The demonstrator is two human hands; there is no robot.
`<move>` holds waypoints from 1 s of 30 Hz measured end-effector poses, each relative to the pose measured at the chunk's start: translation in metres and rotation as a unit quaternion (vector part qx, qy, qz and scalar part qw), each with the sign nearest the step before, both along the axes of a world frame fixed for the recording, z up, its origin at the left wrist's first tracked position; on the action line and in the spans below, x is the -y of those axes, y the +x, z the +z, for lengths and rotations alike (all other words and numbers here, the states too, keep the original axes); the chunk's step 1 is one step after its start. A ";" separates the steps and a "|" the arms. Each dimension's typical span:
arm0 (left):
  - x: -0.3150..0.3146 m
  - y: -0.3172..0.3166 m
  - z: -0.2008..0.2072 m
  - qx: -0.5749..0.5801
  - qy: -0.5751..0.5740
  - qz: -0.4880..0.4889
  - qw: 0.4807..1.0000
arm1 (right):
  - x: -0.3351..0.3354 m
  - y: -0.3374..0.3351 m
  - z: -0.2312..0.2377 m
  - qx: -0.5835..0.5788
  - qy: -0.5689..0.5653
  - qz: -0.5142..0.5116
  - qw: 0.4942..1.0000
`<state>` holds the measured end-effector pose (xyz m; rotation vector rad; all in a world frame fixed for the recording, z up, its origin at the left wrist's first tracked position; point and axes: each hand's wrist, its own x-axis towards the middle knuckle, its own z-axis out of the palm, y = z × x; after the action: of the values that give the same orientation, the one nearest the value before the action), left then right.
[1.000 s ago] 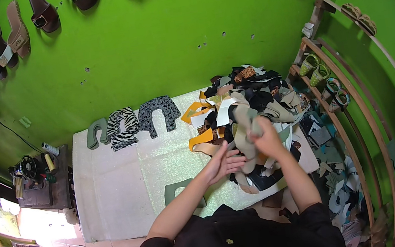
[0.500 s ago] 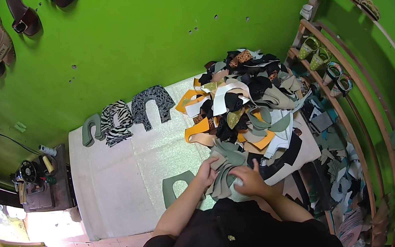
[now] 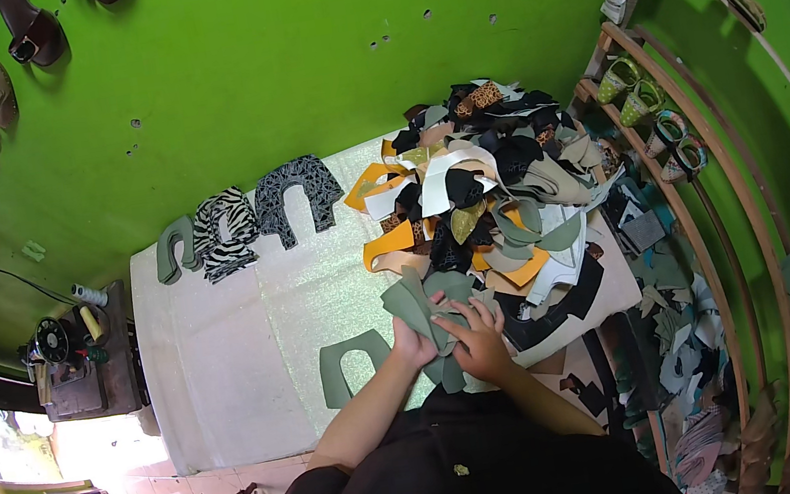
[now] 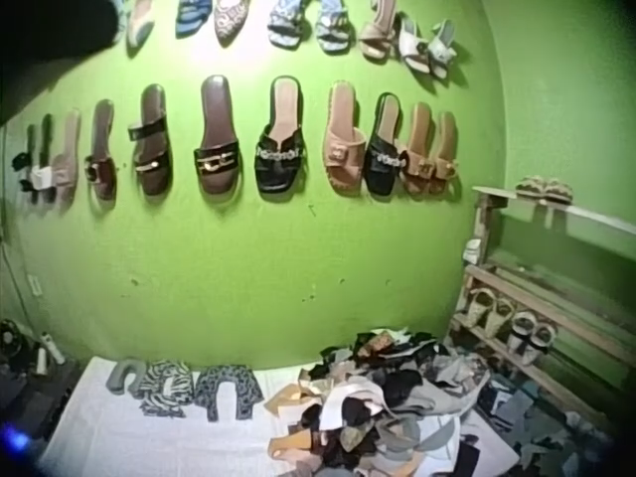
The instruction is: Sorting and arranging leather shoe upper components on a table in a workshop.
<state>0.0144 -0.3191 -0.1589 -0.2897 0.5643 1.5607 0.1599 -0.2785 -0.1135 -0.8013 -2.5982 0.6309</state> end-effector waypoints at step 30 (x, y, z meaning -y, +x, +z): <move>-0.004 -0.035 -0.011 -0.883 0.108 -0.244 0.385 | -0.088 0.033 0.000 -0.069 -0.292 -0.160 0.940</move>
<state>-0.0205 -0.3156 -0.1699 1.9213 1.7750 0.6770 0.1927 -0.1907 -0.1132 -1.2657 -2.0890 1.3233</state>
